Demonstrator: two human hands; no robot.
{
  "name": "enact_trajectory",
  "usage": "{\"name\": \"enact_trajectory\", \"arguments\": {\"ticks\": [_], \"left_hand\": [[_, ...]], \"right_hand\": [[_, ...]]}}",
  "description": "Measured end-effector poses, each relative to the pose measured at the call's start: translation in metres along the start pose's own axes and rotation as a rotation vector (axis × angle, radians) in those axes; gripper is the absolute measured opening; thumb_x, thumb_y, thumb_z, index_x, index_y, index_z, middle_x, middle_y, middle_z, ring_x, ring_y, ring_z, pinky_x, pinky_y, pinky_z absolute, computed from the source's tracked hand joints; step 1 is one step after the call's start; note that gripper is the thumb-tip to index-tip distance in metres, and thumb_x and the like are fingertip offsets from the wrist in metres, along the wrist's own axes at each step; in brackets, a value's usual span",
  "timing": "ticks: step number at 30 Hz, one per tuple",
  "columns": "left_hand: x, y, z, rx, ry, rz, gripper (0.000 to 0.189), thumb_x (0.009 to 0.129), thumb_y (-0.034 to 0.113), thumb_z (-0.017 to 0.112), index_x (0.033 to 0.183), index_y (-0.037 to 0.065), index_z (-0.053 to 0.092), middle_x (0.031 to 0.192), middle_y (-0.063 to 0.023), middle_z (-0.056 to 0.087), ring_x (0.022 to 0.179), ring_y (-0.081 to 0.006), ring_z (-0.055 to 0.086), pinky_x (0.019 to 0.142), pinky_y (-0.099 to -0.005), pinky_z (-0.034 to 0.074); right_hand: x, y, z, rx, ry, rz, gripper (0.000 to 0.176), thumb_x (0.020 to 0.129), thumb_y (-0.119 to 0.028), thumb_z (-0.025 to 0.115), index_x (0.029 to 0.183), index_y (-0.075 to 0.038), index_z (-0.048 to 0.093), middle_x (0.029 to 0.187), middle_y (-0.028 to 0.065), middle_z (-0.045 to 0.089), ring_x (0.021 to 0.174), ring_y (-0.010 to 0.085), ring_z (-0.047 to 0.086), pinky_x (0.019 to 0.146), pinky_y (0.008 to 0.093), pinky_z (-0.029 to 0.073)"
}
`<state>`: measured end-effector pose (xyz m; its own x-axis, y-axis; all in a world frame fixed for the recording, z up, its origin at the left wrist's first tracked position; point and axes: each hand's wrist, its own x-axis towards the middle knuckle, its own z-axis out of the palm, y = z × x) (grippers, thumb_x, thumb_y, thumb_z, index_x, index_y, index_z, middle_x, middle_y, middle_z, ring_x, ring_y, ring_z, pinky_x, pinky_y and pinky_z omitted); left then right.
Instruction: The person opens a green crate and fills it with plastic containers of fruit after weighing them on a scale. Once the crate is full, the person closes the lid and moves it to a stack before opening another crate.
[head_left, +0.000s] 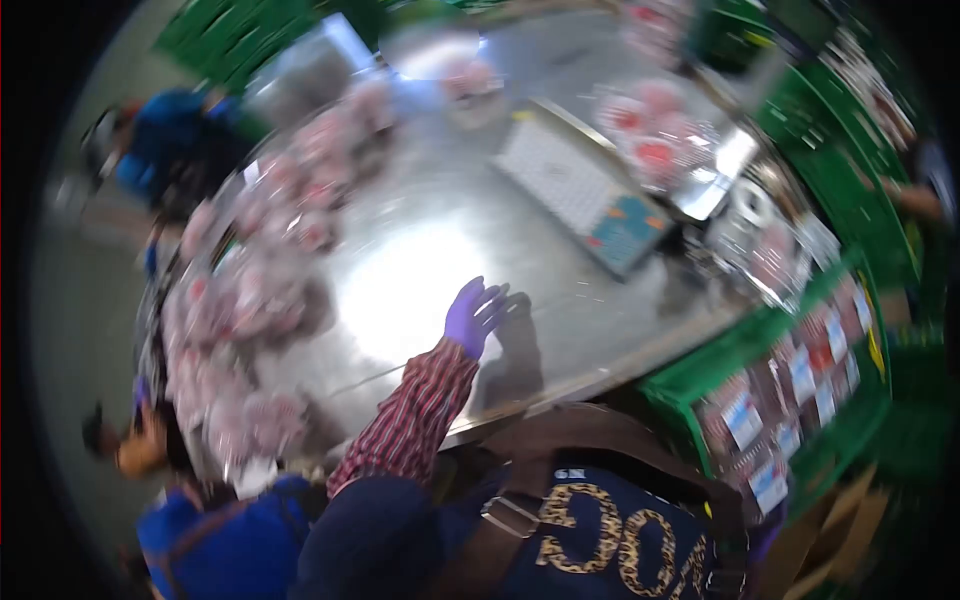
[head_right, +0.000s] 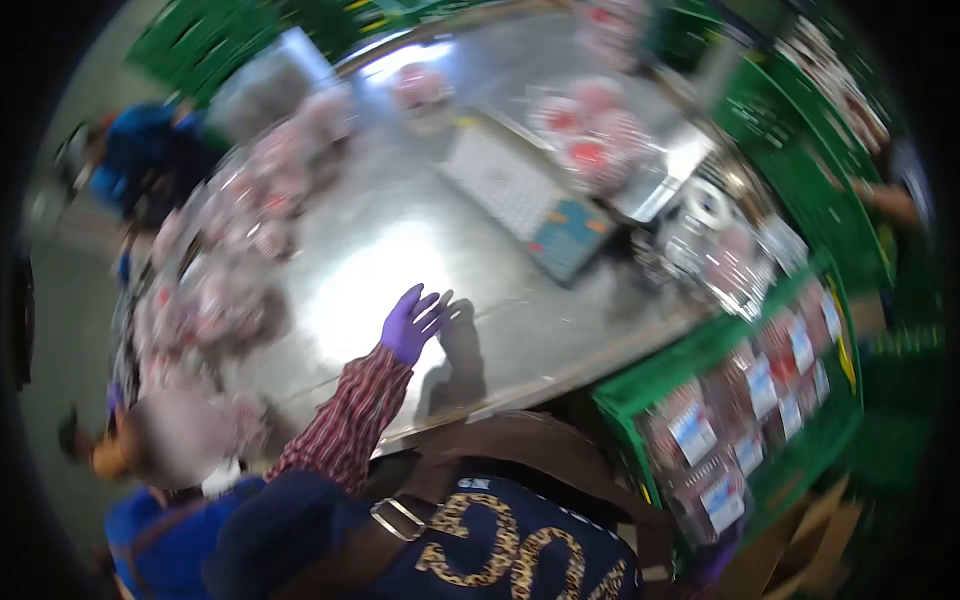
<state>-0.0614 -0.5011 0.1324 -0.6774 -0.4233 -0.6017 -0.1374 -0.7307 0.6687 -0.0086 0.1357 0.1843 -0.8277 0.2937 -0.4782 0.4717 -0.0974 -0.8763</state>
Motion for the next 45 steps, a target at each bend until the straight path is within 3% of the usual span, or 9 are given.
{"name": "enact_trajectory", "arguments": {"ticks": [10,12,14,17,20,23,26,37,45], "left_hand": [[0.046,0.129,-0.381,-0.155,0.178,0.699,0.020,0.088,0.023,0.042,0.086,0.007,0.052,0.083,-0.0081,0.056,0.075,-0.0251,0.054,0.078,-0.0354,0.048],[-0.009,0.184,-0.297,-0.663,0.457,0.669,0.017,0.084,0.024,0.049,0.080,0.007,0.050,0.060,-0.0037,0.052,0.059,-0.0185,0.051,0.067,-0.0313,0.048],[-0.026,0.222,-0.273,-0.654,0.612,0.575,0.019,0.084,0.023,0.052,0.085,0.004,0.051,0.070,-0.0074,0.055,0.068,-0.0195,0.054,0.072,-0.0355,0.049],[0.037,0.236,-0.412,-0.405,0.409,0.570,0.021,0.087,0.019,0.046,0.095,0.002,0.056,0.092,-0.0101,0.059,0.083,-0.0218,0.056,0.079,-0.0347,0.047],[0.022,0.225,-0.391,0.959,0.850,0.604,0.009,0.081,-0.003,0.047,0.088,-0.004,0.054,0.084,-0.0112,0.059,0.080,-0.0150,0.054,0.072,-0.0279,0.050],[0.005,0.204,-0.355,-0.721,0.282,0.729,0.005,0.076,-0.005,0.049,0.071,-0.003,0.050,0.069,-0.0085,0.053,0.072,-0.0179,0.054,0.084,-0.0338,0.049],[-0.037,0.177,-0.214,-0.609,0.340,0.660,0.008,0.073,-0.005,0.049,0.066,-0.002,0.049,0.068,-0.0085,0.051,0.068,-0.0196,0.052,0.093,-0.0412,0.044],[0.045,0.085,0.136,-0.408,-0.503,0.244,0.007,0.076,0.003,0.054,0.082,0.002,0.052,0.092,-0.0114,0.056,0.097,-0.0256,0.053,0.093,-0.0413,0.041],[-0.008,0.002,0.197,0.161,-0.808,-0.376,0.060,0.084,0.037,0.052,0.129,0.004,0.031,0.128,-0.0136,0.039,0.111,-0.0321,0.045,0.092,-0.0427,0.040]], "right_hand": [[0.084,-0.099,0.104,-0.773,-0.003,-0.823,0.043,0.088,-0.021,0.043,0.127,-0.001,0.039,0.132,0.0115,0.037,0.118,0.0229,0.038,0.095,0.0323,0.035],[0.060,-0.129,0.210,-0.415,-0.205,-0.508,0.038,0.086,-0.013,0.046,0.122,-0.002,0.043,0.127,0.0117,0.041,0.114,0.0234,0.042,0.092,0.0355,0.039],[0.087,-0.122,0.261,-1.262,-0.319,-1.260,0.036,0.087,-0.007,0.041,0.122,-0.002,0.042,0.123,0.0118,0.043,0.110,0.0199,0.047,0.087,0.0294,0.042],[0.077,-0.136,0.360,0.059,-0.613,-0.187,0.042,0.084,-0.005,0.047,0.125,-0.005,0.040,0.124,0.0132,0.043,0.110,0.0248,0.046,0.090,0.0328,0.040],[0.116,-0.153,0.400,-0.005,-0.518,-0.418,0.044,0.090,-0.022,0.043,0.130,-0.007,0.031,0.118,0.0082,0.047,0.105,0.0208,0.050,0.081,0.0311,0.045],[0.152,-0.187,0.418,0.016,-0.557,-0.268,0.048,0.090,-0.025,0.043,0.132,-0.009,0.027,0.115,0.0114,0.047,0.104,0.0232,0.050,0.083,0.0355,0.045],[0.220,-0.179,0.431,0.127,-1.156,-0.047,0.038,0.089,-0.022,0.045,0.124,-0.007,0.038,0.110,0.0119,0.049,0.100,0.0235,0.051,0.086,0.0359,0.044],[0.124,-0.133,0.361,0.571,-0.768,0.067,0.007,0.083,-0.011,0.048,0.078,-0.007,0.046,0.078,0.0057,0.051,0.078,0.0194,0.052,0.075,0.0346,0.044],[0.027,-0.123,0.287,0.270,-0.737,0.162,0.046,0.068,0.005,0.050,0.113,-0.002,0.045,0.097,0.0108,0.057,0.082,0.0194,0.058,0.072,0.0324,0.048]]}}
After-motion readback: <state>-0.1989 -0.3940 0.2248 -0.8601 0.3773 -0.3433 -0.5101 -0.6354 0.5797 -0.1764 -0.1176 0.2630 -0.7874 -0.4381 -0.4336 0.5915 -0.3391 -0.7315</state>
